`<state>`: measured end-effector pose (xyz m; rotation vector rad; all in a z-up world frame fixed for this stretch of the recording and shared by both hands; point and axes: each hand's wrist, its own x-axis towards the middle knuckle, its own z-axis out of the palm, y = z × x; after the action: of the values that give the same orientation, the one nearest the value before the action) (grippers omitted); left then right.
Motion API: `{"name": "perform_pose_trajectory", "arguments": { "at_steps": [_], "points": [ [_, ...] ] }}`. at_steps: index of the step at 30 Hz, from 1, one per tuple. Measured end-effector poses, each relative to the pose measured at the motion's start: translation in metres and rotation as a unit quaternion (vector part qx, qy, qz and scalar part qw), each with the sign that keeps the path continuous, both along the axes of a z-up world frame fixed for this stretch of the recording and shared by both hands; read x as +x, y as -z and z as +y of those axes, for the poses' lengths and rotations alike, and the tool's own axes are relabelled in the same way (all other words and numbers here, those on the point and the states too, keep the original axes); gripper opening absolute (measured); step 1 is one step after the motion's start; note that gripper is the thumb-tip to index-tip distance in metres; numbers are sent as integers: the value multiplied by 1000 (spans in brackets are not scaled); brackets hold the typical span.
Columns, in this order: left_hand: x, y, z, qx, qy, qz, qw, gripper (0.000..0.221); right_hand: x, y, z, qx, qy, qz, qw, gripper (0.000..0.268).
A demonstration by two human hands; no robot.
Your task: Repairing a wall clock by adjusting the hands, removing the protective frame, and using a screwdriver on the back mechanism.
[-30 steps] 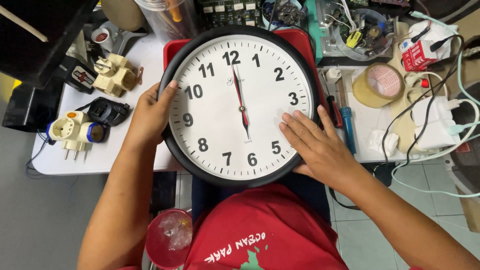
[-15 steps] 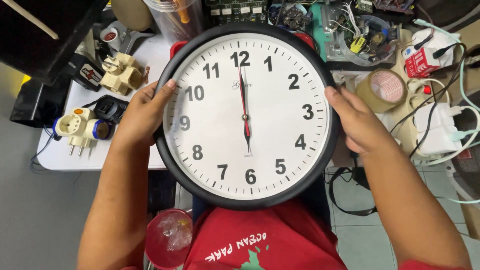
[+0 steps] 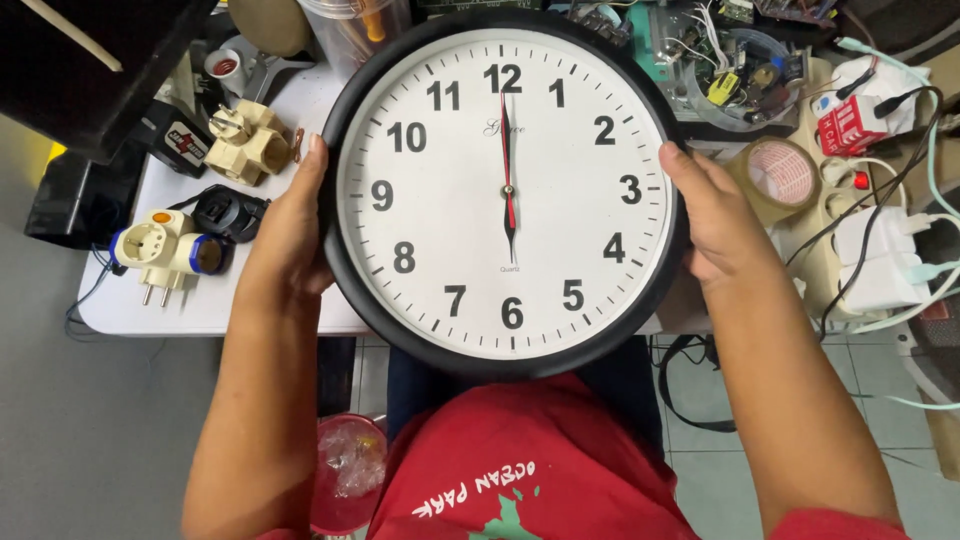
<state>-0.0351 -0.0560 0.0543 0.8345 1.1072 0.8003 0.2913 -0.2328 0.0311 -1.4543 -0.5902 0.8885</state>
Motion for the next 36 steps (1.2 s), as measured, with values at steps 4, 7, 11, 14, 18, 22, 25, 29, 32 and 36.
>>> {"name": "perform_pose_trajectory", "arguments": {
  "at_steps": [4, 7, 11, 14, 18, 22, 25, 29, 32, 36],
  "points": [
    [-8, -10, -16, -12, 5, 76, 997, 92, -1, -10, 6, -4, -5, 1, 1000, 35],
    [-7, 8, -5, 35, 27, 95, 995, 83, 5, -12, 12, -10, -22, -15, 1000, 34],
    [5, -1, -2, 69, 52, 82, 993, 74, 7, -16, 17, -11, -26, 3, 1000, 34],
    [5, -1, 7, 111, 65, 55, 990, 63, 12, -21, 11, -9, -57, 18, 998, 32],
    [-8, -15, 28, 139, 162, -47, 976, 35, 8, -56, 15, -112, -37, 7, 993, 65],
    [-33, -46, 44, 218, 299, -101, 924, 29, 20, -74, 1, -13, -117, -47, 992, 63],
    [-44, -69, 47, 304, 364, -60, 878, 27, 23, -91, -13, 51, -125, -104, 985, 55],
    [-55, -81, 42, 403, 353, 106, 837, 31, 20, -124, -33, 9, -200, -334, 921, 43],
    [-57, -85, 13, 446, 307, 157, 826, 16, 17, -121, -52, -30, -273, -435, 857, 35],
    [-54, -46, 8, 609, 231, 200, 733, 23, -7, -86, -64, 97, -317, -533, 779, 76]
  ]
}}
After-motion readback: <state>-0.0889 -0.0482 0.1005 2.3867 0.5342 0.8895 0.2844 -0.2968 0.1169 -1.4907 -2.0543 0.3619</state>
